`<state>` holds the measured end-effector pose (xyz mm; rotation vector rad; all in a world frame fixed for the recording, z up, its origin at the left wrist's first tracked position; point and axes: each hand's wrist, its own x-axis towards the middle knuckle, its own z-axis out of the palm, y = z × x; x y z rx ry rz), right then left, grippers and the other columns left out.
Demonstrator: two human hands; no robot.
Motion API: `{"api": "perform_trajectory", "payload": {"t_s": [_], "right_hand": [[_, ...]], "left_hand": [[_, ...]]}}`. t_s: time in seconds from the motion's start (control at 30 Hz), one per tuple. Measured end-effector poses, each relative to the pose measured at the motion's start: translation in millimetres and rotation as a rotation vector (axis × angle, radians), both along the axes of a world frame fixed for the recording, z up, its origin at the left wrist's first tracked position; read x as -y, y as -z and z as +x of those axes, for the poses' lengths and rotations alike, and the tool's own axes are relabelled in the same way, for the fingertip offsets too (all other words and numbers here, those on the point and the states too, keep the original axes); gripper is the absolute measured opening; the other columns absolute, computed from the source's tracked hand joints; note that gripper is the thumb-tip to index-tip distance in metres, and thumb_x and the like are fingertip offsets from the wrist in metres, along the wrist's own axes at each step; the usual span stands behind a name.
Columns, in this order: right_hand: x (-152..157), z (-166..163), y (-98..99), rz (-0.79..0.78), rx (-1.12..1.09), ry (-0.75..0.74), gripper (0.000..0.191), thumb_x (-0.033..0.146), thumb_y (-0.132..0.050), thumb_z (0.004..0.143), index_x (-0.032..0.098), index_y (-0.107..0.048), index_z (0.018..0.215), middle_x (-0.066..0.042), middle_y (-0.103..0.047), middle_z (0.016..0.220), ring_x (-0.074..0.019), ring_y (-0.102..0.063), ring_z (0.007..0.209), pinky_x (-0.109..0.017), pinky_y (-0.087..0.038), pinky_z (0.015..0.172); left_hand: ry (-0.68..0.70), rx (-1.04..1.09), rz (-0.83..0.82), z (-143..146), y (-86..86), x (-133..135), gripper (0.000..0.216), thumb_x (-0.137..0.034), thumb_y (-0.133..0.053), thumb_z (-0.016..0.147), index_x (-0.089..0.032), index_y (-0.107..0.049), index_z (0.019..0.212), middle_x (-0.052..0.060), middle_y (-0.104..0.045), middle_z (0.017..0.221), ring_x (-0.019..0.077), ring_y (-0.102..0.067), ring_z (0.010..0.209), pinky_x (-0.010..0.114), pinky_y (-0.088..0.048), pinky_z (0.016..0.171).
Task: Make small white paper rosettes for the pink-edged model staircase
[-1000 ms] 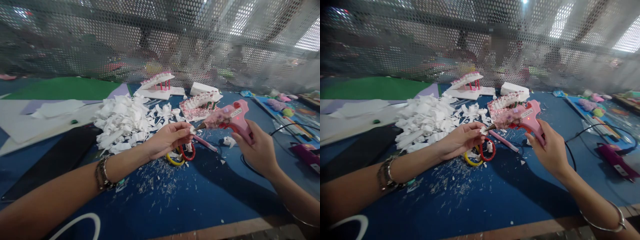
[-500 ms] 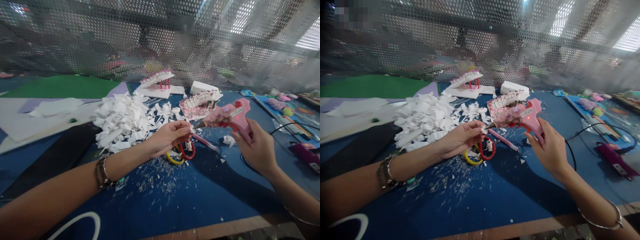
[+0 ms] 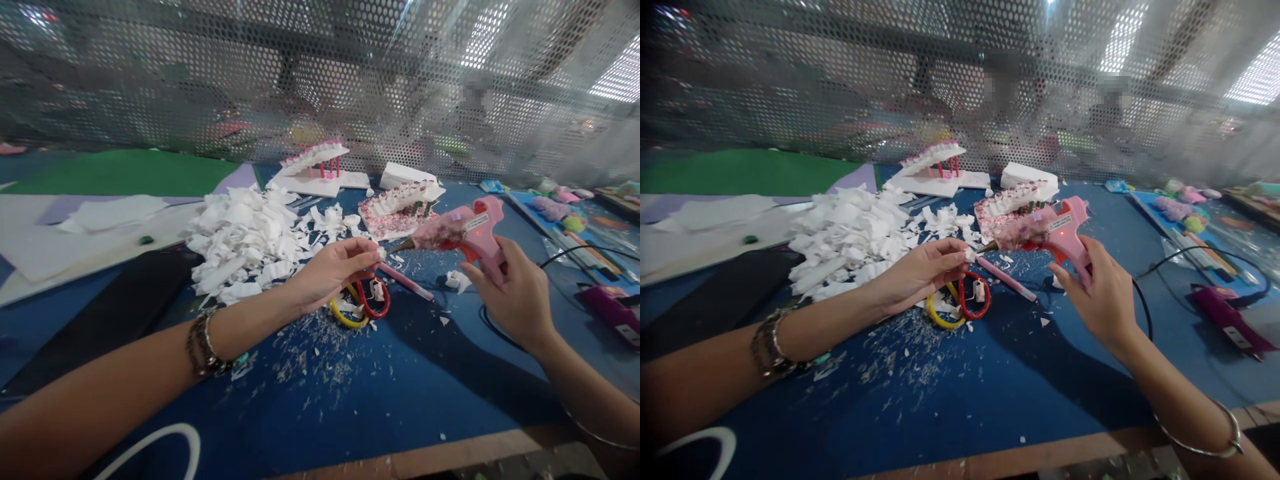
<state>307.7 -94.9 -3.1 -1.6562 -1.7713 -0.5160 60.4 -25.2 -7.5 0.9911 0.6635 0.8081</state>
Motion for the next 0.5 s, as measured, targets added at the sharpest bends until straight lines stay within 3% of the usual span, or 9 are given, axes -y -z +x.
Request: {"api": "perform_trajectory", "payload": {"t_s": [0.1,0.33,0.5], "right_hand": [[-1,1,-1.9,-0.036,-0.026,0.011,0.042,0.050,-0.052,0.075,0.016,-0.052,0.099,0.002,-0.048,0.060,-0.0114,-0.043,0.050,-0.023,-0.035,0.050],[3,34,-5.6,-0.092,-0.104,0.135,0.043,0.060,-0.051,0.070,0.020,-0.050,0.085,0.005,-0.043,0.058,-0.0091,-0.036,0.049,-0.022,-0.031,0.049],[2,93,13.1,-0.378,-0.010,0.375,0.046,0.068,-0.045,0.067,0.022,-0.043,0.069,0.004,-0.045,0.054,-0.0129,-0.041,0.048,-0.024,-0.030,0.048]], "left_hand": [[-0.008,-0.088,0.110,-1,-0.9,-2,0.015,-0.022,-0.068,0.067,-0.015,-0.059,0.078,-0.003,-0.056,0.072,0.0049,-0.053,0.065,0.018,-0.045,0.067],[-0.052,-0.460,0.671,-13,-12.1,-14,0.018,-0.029,-0.062,0.072,-0.015,-0.058,0.084,0.003,-0.061,0.084,0.0117,-0.057,0.077,0.023,-0.046,0.071],[-0.163,-0.522,0.872,-16,-18.9,-29,0.019,-0.031,-0.060,0.074,-0.015,-0.059,0.085,0.003,-0.063,0.083,0.0110,-0.058,0.074,0.021,-0.048,0.068]]}}
